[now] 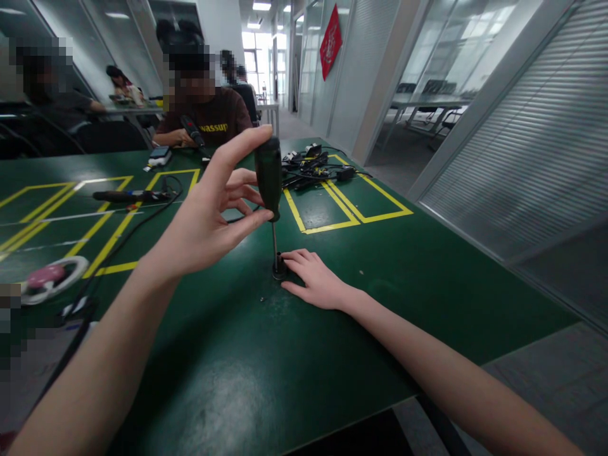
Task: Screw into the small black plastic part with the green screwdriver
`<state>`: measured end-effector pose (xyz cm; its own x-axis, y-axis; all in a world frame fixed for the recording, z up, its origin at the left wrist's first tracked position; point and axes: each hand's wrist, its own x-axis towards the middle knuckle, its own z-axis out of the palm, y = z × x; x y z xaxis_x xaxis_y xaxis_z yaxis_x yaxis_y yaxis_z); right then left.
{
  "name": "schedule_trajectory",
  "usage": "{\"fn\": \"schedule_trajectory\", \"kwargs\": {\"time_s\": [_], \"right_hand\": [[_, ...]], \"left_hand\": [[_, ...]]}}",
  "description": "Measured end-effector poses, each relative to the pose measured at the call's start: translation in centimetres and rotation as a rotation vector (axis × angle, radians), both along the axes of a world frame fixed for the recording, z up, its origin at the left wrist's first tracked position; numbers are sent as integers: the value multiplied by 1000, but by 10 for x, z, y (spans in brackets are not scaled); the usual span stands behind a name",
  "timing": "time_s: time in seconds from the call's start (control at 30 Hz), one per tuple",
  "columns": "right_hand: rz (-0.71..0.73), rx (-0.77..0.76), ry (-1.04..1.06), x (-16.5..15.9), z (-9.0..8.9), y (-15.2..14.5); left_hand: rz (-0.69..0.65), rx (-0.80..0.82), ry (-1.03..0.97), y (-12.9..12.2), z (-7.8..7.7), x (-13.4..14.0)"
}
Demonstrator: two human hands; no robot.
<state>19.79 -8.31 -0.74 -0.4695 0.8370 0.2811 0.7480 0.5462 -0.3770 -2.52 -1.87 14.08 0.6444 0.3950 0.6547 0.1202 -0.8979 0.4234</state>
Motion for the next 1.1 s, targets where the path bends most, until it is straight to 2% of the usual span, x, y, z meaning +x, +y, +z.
{"fn": "schedule_trajectory", "kwargs": {"time_s": [0.27,0.43,0.67,0.8,1.1], "right_hand": [[-21,-4,50,-2,1,0],[-74,-31,190,-3,0,3],[-39,-52,342,-1,-4,6],[-45,-80,364,-1,-5,8],[-54,-102,363,-4,1,8]], "left_hand": [[12,7,-14,-2,3,-2],[19,-11,-11,-2,3,-1],[43,-61,-25,-4,0,3],[72,-117,-47,-10,-1,6],[38,-58,-69,-6,-2,7]]}}
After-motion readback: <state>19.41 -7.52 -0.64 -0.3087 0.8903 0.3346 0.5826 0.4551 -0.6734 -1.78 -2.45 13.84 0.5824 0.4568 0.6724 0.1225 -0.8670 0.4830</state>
